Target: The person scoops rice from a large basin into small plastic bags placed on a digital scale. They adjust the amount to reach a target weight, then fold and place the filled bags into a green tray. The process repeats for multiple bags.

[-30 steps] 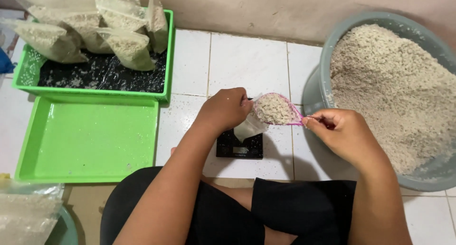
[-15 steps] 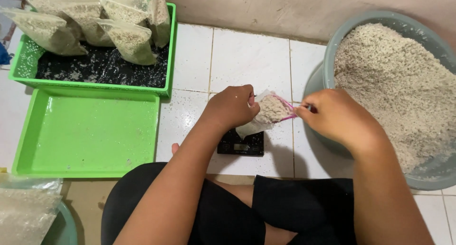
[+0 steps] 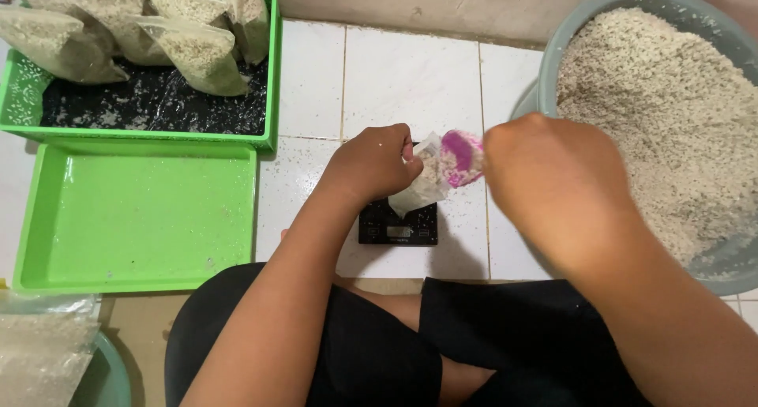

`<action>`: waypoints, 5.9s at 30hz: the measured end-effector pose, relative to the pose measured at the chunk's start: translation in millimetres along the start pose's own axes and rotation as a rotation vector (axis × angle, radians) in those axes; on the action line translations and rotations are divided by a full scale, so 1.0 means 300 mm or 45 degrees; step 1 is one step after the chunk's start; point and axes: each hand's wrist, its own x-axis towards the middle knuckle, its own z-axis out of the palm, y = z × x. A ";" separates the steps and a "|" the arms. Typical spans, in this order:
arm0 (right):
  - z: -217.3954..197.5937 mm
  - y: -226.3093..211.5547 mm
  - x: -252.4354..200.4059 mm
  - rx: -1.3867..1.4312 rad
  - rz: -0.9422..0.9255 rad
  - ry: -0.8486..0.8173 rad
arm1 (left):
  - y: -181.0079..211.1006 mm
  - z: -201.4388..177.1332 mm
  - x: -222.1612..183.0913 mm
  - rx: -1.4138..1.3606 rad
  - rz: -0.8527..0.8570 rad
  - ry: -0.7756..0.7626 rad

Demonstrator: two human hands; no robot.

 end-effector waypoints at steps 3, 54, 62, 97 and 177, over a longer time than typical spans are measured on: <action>0.024 0.051 0.004 0.055 -0.042 0.164 | 0.000 0.004 0.006 0.024 -0.002 0.002; 0.950 0.606 0.439 1.296 0.177 0.214 | -0.113 -0.100 0.010 0.067 -0.440 0.080; 0.820 0.685 0.240 1.928 0.473 0.145 | -0.099 -0.093 0.019 0.039 -0.537 0.043; 0.341 0.185 0.065 1.477 0.004 0.310 | 0.032 -0.023 -0.017 -0.227 -0.162 -0.028; 0.645 0.544 0.135 1.748 0.068 0.696 | 0.006 -0.069 -0.050 -0.477 -0.060 0.358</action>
